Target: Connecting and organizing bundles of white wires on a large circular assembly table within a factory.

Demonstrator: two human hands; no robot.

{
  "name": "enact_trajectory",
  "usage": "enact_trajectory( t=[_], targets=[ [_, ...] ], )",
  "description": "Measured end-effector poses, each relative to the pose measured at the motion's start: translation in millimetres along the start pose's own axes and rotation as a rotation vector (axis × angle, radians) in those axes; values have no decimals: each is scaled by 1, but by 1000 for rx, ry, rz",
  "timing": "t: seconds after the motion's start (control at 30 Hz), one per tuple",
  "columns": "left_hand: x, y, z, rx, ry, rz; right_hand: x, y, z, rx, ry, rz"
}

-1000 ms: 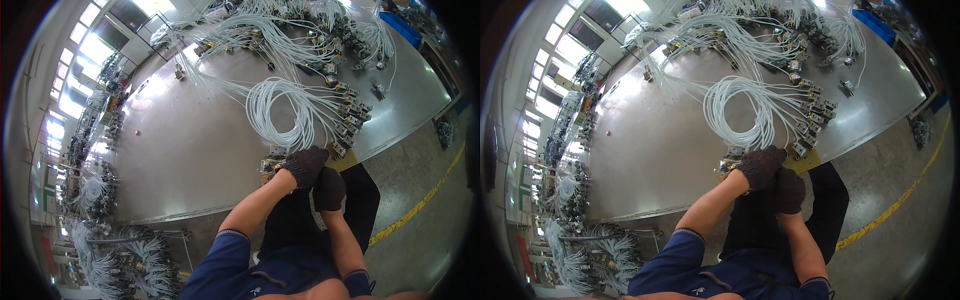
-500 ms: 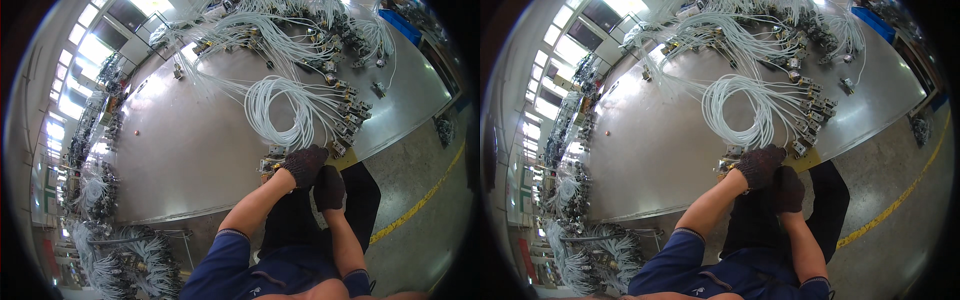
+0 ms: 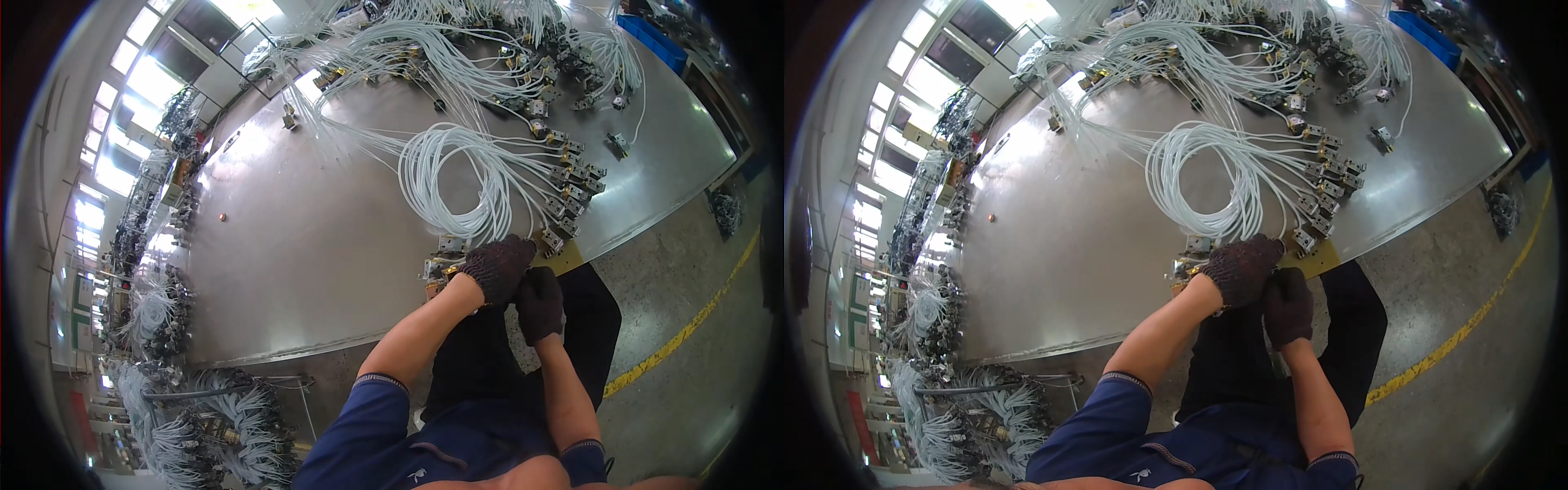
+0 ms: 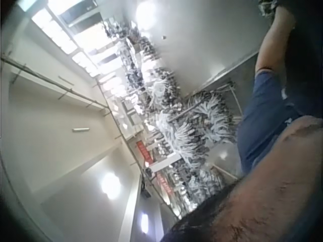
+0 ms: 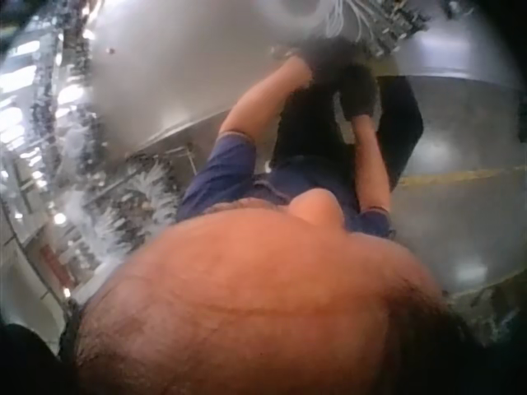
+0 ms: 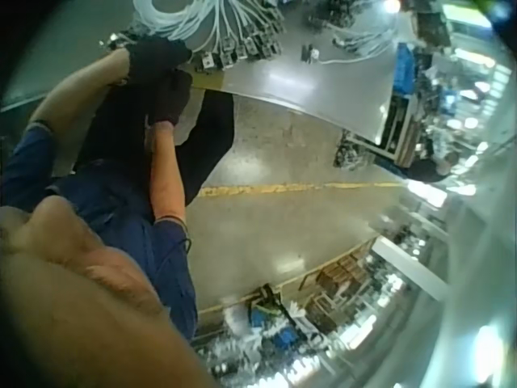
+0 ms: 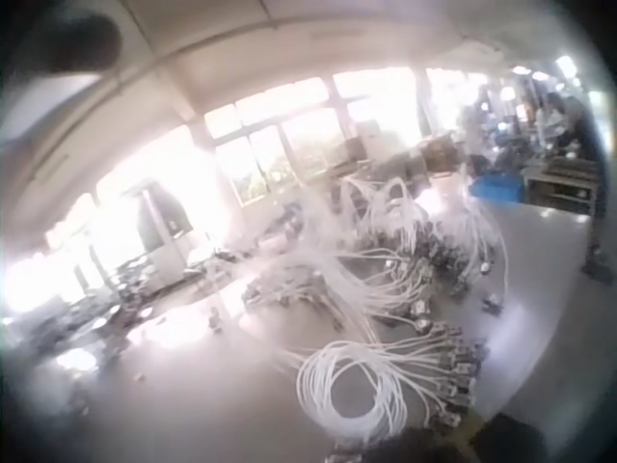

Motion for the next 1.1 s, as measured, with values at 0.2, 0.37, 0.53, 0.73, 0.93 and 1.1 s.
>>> enact_trajectory(
  t=[0.2,0.37,0.53,0.73,0.93,1.1],
  targets=[
    [-1,-1,-2,-5,-19,-12,-49,-9,7,-211,511,329],
    [2,4,2,-28,5,-8,-29,-8,4,-213,291,250],
    [1,3,0,-56,40,-8,-18,0,-3,13,205,274],
    [3,6,0,5,-12,-8,-26,7,8,8,-4,244],
    [2,4,0,0,0,-19,-62,7,8,32,283,414],
    [3,6,0,18,-16,1,-83,4,16,29,535,537]
  ],
)
Point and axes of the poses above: each hand's wrist, its own z-axis away from the middle knuckle, its own y-axis out of the back of the hand, x = y × z, the point moved 10 cm from there along -z, towards the middle knuckle, and after that the axes turned 1 degree about z, right-handed, at the moved point
